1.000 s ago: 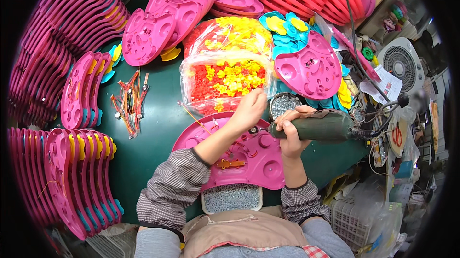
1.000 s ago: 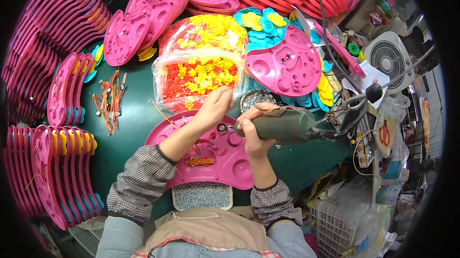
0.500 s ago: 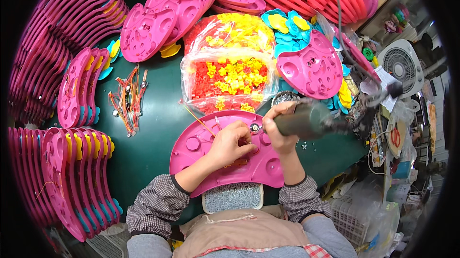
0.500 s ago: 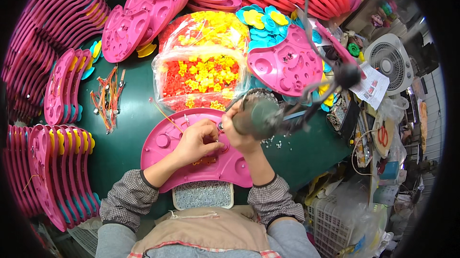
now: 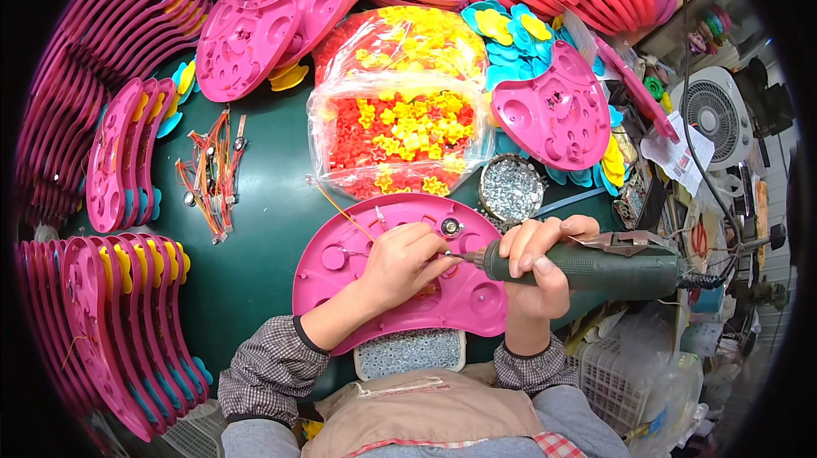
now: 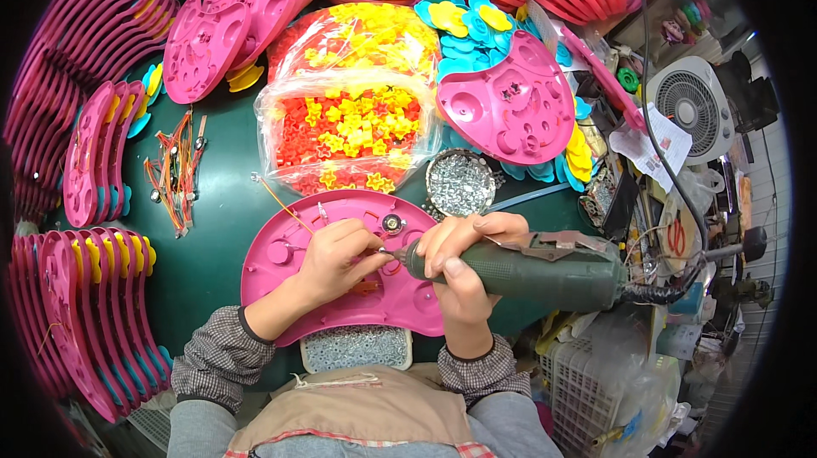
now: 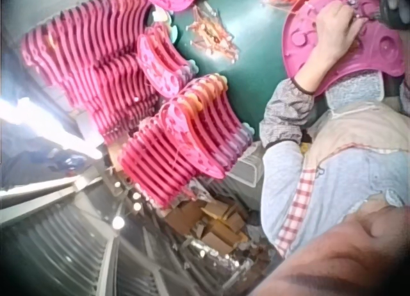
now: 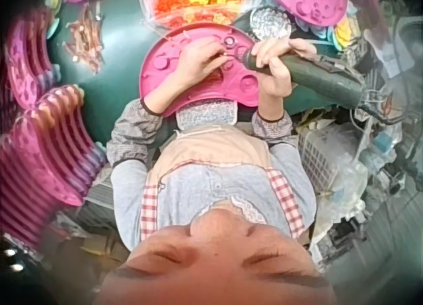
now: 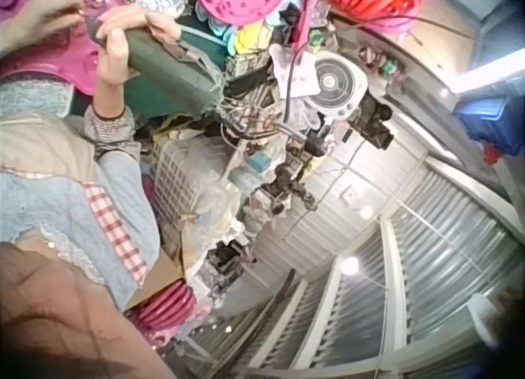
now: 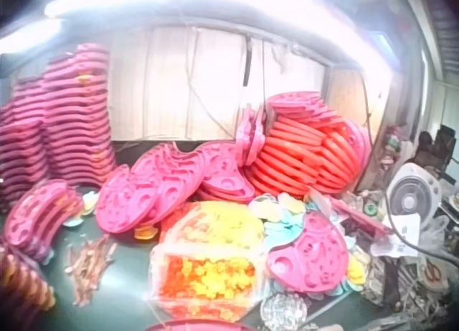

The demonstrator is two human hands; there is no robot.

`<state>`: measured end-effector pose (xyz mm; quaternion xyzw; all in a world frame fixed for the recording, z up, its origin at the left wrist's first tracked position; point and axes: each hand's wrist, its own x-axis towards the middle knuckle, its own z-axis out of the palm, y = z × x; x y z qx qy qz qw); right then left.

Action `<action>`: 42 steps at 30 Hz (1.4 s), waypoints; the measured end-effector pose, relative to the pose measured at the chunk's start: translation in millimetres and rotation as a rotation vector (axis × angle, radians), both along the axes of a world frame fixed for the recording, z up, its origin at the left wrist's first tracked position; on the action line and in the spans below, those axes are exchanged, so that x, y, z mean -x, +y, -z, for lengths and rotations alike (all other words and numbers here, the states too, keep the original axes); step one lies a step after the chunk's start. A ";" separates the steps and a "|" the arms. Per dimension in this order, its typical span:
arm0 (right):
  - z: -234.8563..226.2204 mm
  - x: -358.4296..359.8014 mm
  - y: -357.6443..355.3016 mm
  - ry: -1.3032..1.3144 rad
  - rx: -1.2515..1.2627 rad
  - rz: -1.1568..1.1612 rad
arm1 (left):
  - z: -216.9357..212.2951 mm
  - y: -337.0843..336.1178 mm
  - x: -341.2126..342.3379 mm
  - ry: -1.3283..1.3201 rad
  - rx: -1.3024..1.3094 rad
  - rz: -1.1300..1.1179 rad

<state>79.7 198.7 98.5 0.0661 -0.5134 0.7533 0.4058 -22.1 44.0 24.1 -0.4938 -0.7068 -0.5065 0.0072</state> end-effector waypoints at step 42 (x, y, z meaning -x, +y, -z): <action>40.6 44.9 1.5 0.003 -0.296 0.084 | 2.0 -2.1 14.9 -0.214 0.338 -0.034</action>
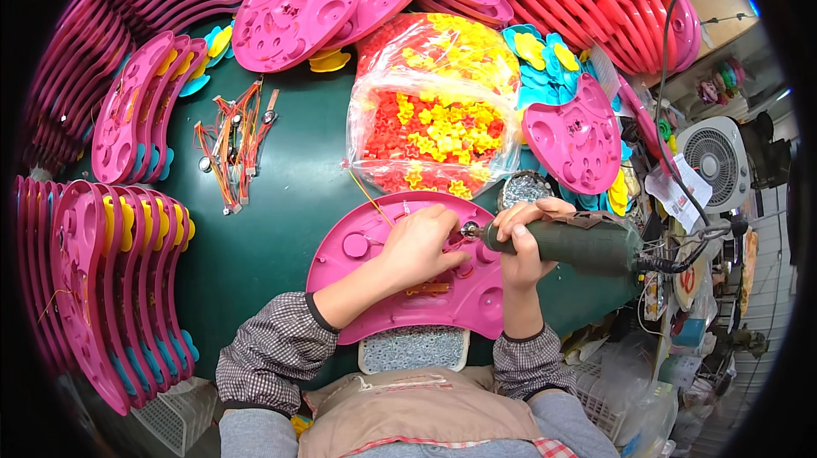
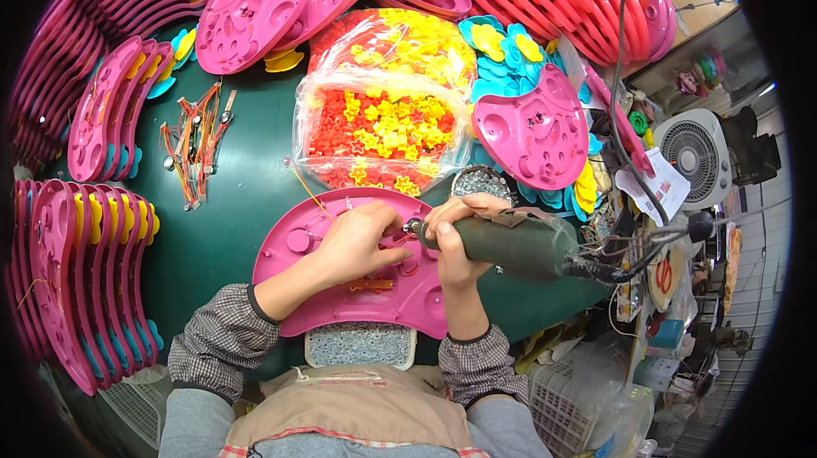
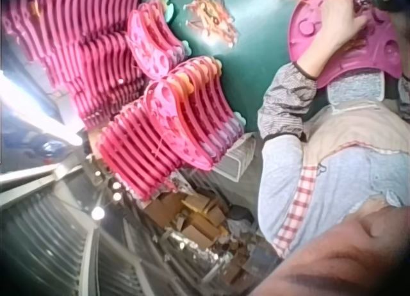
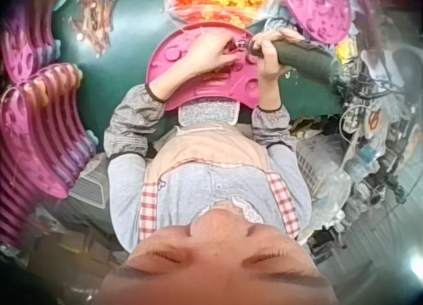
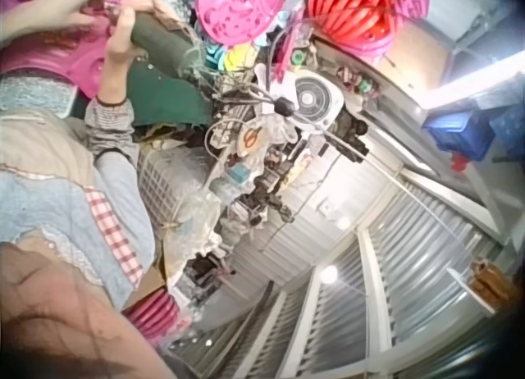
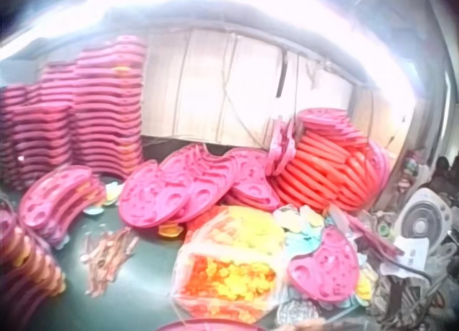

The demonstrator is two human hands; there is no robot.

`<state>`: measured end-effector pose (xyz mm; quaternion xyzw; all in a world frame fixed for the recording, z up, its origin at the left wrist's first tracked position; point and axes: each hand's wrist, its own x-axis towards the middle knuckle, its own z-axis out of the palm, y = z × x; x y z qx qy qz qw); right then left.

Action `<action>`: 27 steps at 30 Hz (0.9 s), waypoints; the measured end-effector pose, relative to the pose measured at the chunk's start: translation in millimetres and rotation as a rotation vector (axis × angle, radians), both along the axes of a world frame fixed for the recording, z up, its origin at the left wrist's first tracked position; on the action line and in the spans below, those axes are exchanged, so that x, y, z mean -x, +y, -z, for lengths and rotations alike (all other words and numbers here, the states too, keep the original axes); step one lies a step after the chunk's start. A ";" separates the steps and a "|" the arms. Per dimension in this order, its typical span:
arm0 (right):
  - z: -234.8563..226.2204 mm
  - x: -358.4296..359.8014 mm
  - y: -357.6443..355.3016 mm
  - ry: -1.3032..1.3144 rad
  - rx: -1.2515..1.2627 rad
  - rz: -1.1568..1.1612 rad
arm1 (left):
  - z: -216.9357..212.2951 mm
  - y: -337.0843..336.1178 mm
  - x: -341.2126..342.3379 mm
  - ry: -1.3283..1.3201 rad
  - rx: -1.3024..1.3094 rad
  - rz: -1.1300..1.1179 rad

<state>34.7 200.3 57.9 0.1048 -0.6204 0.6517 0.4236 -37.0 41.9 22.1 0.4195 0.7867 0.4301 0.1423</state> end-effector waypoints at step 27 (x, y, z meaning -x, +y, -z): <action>3.1 1.9 -0.8 0.023 0.101 -0.049 | 5.9 1.8 0.6 -0.088 -0.007 -0.016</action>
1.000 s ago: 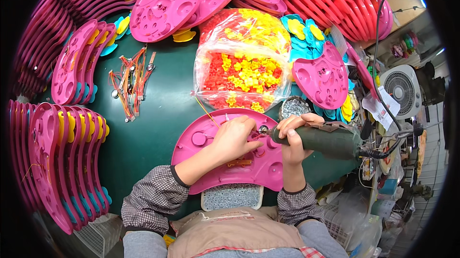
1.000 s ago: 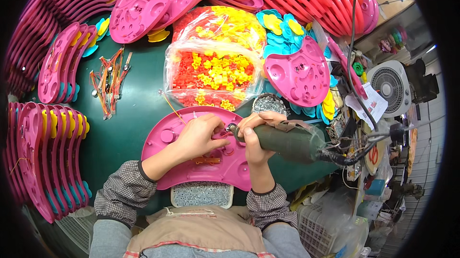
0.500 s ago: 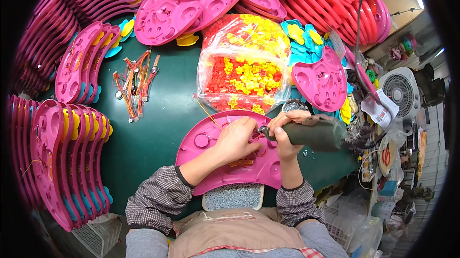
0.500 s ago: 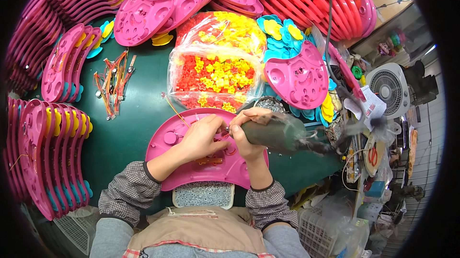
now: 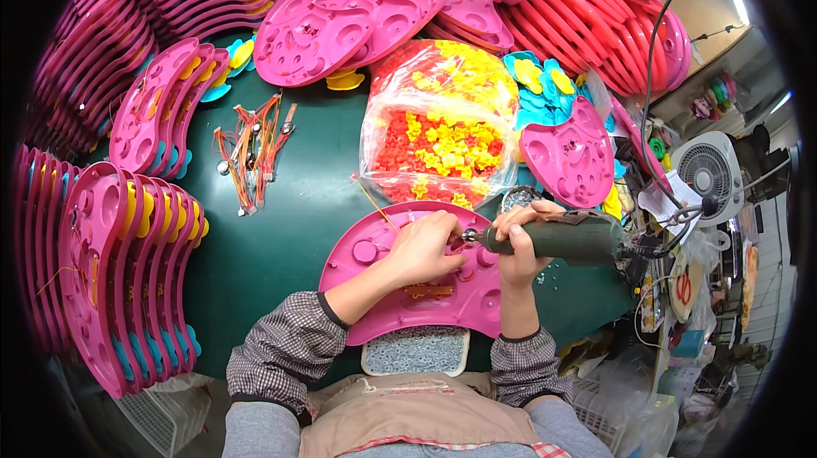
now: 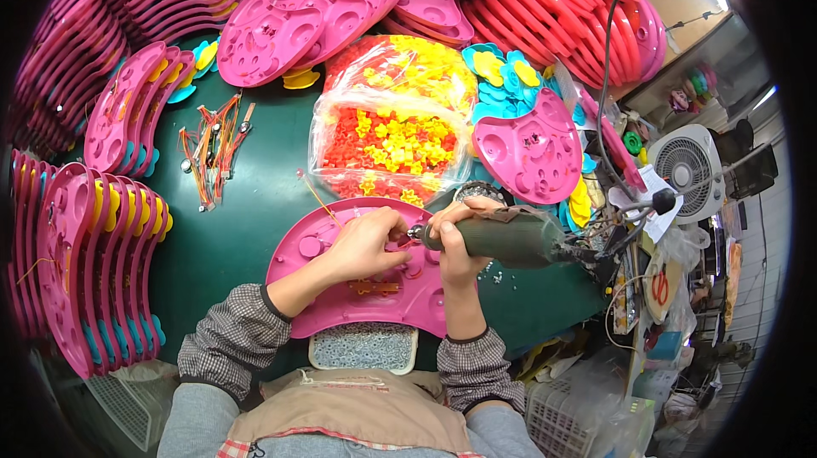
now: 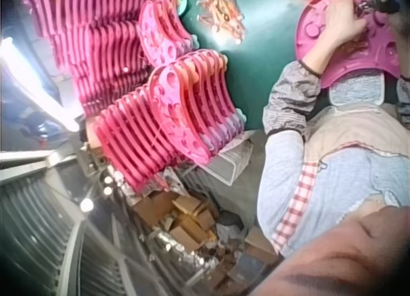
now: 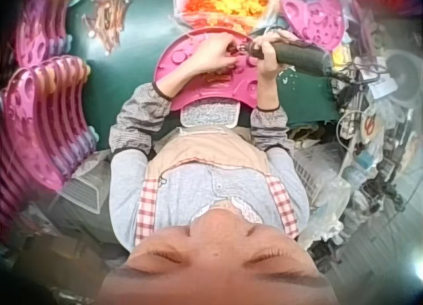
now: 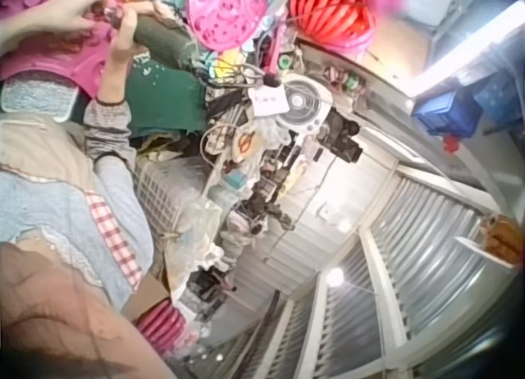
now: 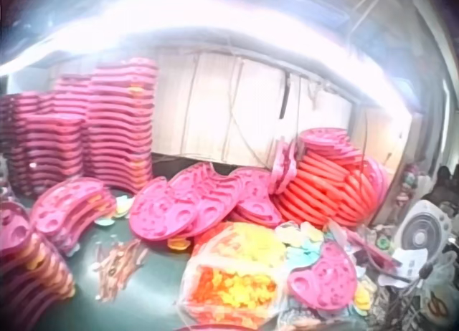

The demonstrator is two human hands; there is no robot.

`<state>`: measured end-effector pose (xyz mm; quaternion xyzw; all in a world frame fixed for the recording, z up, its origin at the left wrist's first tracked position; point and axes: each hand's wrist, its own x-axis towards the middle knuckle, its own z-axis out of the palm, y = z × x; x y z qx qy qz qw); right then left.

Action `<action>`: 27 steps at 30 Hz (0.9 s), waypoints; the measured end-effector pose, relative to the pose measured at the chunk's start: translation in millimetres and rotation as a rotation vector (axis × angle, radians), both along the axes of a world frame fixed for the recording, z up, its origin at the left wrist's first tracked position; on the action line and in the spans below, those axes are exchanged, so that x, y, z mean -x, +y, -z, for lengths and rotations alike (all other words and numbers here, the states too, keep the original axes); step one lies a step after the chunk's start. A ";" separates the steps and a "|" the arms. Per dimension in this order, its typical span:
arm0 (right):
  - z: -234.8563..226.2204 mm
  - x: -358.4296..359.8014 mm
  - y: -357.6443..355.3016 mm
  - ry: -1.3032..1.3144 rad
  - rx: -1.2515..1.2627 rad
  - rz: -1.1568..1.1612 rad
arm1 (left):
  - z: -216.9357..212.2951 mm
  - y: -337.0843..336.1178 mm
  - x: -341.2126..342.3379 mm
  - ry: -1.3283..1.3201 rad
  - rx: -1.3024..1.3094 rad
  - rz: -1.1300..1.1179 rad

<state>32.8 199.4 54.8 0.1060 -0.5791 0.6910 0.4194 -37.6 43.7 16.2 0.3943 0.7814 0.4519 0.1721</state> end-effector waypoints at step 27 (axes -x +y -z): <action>-0.7 -119.1 151.7 -0.391 -0.367 0.942 | -34.2 -154.2 -22.0 0.332 -0.157 -0.445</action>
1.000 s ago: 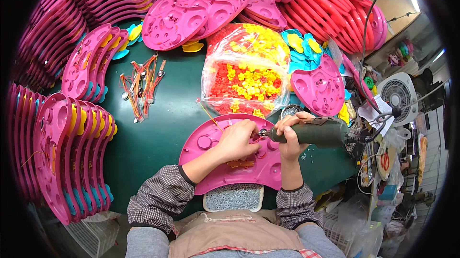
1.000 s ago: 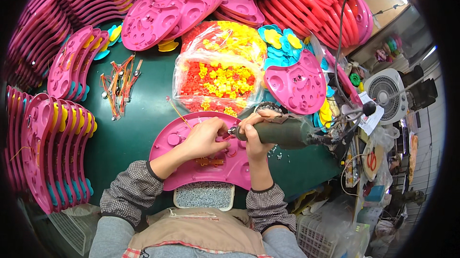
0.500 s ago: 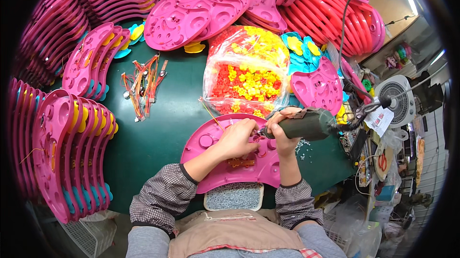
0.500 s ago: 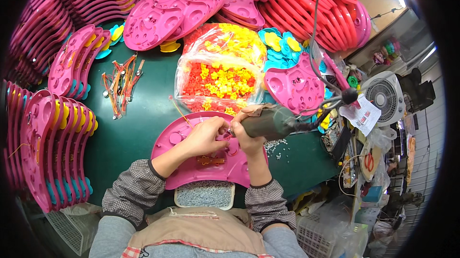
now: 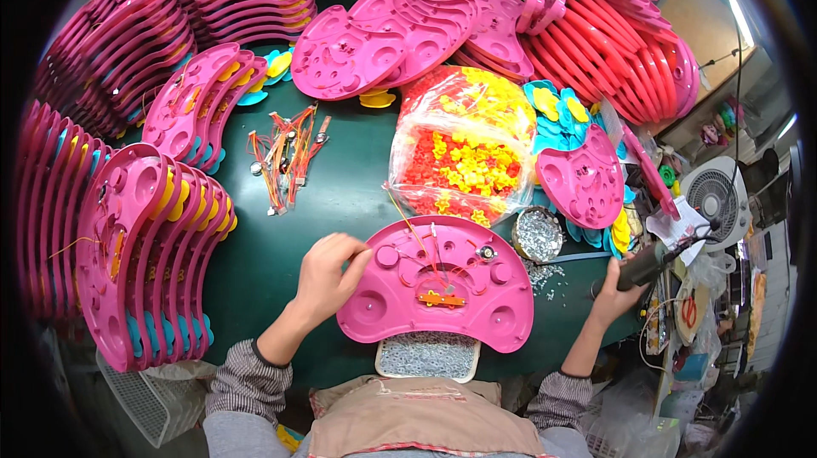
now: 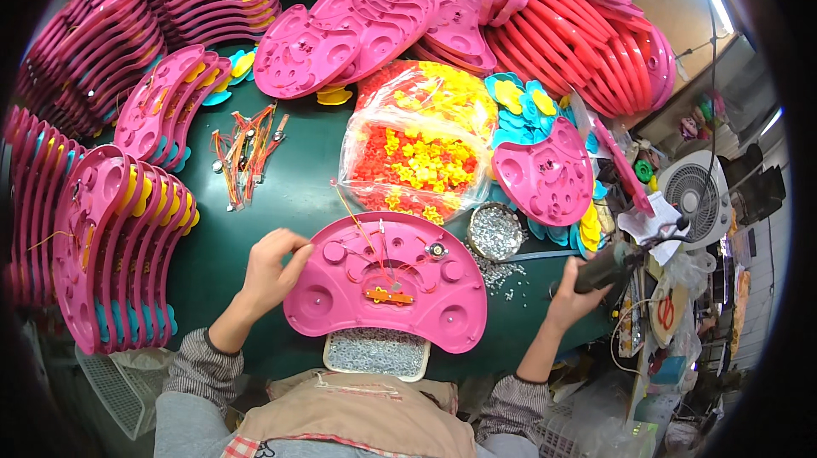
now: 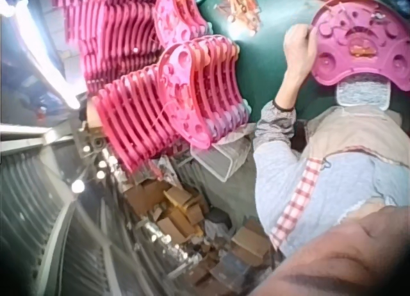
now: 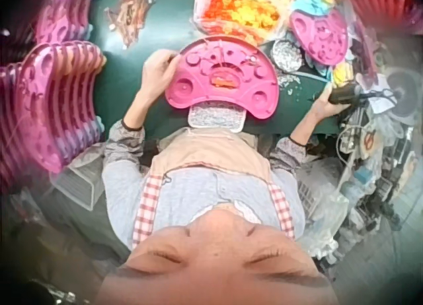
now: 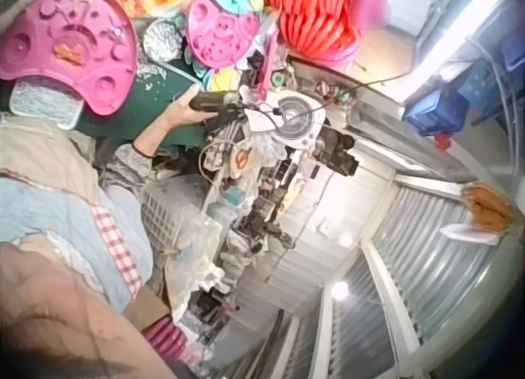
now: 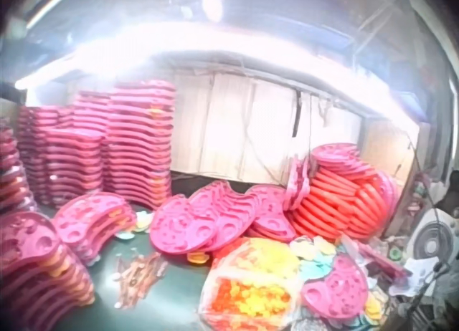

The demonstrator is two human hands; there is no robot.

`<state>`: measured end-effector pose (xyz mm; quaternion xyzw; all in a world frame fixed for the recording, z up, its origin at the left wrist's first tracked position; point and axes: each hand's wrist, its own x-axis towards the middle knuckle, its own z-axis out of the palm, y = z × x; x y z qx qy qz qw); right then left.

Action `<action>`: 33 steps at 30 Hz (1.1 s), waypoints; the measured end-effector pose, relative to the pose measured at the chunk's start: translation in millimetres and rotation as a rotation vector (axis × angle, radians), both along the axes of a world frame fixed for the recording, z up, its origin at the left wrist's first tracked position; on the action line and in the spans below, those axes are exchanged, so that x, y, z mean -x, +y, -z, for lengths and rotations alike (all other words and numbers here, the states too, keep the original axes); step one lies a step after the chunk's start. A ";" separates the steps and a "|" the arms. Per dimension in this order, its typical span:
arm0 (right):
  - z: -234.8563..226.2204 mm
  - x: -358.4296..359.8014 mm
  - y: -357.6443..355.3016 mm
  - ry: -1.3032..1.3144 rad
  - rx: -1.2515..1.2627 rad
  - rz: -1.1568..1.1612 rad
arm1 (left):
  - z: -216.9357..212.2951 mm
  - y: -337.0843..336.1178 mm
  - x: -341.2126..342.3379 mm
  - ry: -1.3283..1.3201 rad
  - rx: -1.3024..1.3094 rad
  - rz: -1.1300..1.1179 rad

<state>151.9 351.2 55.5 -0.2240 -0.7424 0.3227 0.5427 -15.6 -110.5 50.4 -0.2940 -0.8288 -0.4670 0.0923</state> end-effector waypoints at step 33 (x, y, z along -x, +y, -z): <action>-49.7 108.0 -359.8 -0.636 -0.212 -2.135 | 171.3 -78.9 -142.1 0.321 0.210 -1.016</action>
